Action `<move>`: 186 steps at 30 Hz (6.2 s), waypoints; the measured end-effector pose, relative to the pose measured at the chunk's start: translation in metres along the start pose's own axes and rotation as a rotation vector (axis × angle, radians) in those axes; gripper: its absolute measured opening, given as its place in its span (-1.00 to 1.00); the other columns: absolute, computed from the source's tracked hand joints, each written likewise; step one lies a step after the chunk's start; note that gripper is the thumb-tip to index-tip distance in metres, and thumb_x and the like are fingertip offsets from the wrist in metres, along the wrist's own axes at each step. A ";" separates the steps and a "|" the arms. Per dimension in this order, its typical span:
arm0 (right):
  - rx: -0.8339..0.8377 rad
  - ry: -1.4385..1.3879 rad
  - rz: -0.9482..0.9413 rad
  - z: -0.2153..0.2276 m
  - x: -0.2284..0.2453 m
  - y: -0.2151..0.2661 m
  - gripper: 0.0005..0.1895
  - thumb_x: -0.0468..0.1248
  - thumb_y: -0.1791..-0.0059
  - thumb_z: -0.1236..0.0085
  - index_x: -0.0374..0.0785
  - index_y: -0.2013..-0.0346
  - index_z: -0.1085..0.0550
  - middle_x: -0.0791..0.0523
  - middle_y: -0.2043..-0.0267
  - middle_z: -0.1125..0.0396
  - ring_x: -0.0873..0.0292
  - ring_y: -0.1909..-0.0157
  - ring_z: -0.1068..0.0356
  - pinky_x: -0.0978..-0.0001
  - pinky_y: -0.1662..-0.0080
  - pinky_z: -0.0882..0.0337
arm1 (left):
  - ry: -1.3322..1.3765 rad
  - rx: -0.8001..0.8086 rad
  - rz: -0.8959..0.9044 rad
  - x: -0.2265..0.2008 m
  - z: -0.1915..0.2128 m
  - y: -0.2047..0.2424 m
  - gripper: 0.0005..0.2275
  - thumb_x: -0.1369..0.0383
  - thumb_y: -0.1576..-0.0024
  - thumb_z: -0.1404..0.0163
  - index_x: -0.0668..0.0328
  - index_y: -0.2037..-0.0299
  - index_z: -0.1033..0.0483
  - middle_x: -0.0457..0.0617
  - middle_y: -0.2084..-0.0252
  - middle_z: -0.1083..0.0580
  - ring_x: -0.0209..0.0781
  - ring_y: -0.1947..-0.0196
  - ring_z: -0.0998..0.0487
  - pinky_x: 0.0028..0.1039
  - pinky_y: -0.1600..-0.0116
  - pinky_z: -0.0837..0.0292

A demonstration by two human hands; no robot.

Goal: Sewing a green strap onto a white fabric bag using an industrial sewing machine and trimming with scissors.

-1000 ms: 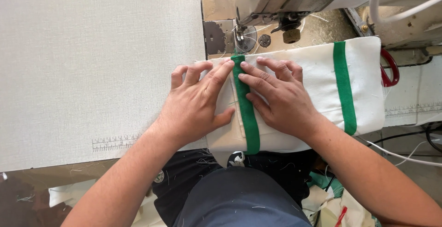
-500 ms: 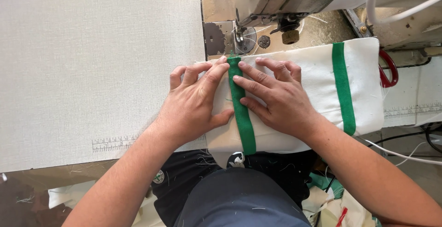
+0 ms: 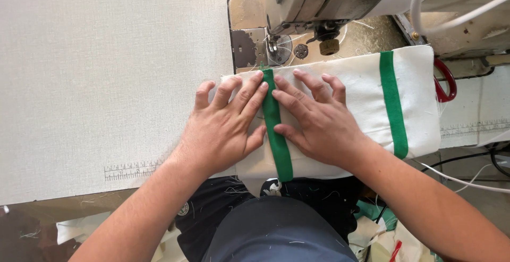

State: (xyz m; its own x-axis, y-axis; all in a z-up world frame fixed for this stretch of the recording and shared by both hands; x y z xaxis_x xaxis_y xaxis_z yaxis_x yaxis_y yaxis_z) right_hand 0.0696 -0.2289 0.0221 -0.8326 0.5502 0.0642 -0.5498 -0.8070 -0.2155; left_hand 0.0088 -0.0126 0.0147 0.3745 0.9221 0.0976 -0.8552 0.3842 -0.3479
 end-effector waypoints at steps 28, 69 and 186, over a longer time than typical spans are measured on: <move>0.106 -0.037 -0.060 -0.019 -0.035 -0.021 -0.25 0.19 -0.18 0.11 -0.03 -0.59 -0.12 0.25 -0.66 0.02 -0.04 -0.66 0.10 -0.42 -0.39 0.11 | -0.020 0.246 0.035 0.016 -0.028 -0.028 -0.02 -0.51 -0.16 0.59 0.03 -0.64 0.16 -0.13 -0.68 0.09 0.10 -0.59 0.03 0.27 -0.52 0.29; -0.337 -0.331 -0.727 0.086 -0.056 0.081 -0.69 -0.50 -0.17 -0.16 -0.25 -0.21 -0.51 -0.05 -0.26 -0.43 -0.08 -0.33 -0.39 0.03 -0.37 -0.34 | 0.119 0.311 0.081 0.010 -0.023 -0.043 -0.16 -0.44 -0.24 0.43 -0.05 -0.56 -0.02 -0.06 -0.62 0.01 0.20 -0.61 0.29 0.34 -0.47 0.78; 0.035 -0.108 0.152 0.003 0.003 0.048 -0.30 0.14 -0.16 -0.08 -0.08 -0.52 -0.25 0.15 -0.60 -0.09 -0.08 -0.65 0.04 -0.34 -0.54 0.25 | 0.332 0.146 -0.041 -0.003 -0.018 -0.007 -0.28 -0.20 -0.30 0.15 0.20 -0.49 -0.20 0.07 -0.62 -0.05 0.16 -0.61 0.03 0.14 -0.56 0.16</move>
State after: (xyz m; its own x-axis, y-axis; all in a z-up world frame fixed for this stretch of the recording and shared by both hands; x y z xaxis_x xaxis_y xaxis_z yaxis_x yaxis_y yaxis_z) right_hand 0.0405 -0.2661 0.0148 -0.9075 0.3966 0.1382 -0.4176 -0.8870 -0.1972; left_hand 0.0203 -0.0188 -0.0001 0.4851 0.8493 -0.2080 -0.8701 0.4453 -0.2113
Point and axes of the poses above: each hand's wrist, its own y-axis away from the middle knuckle, its own z-axis out of the back of the hand, x = y × z, the point moved 2 cm from there along -y, towards the middle knuckle
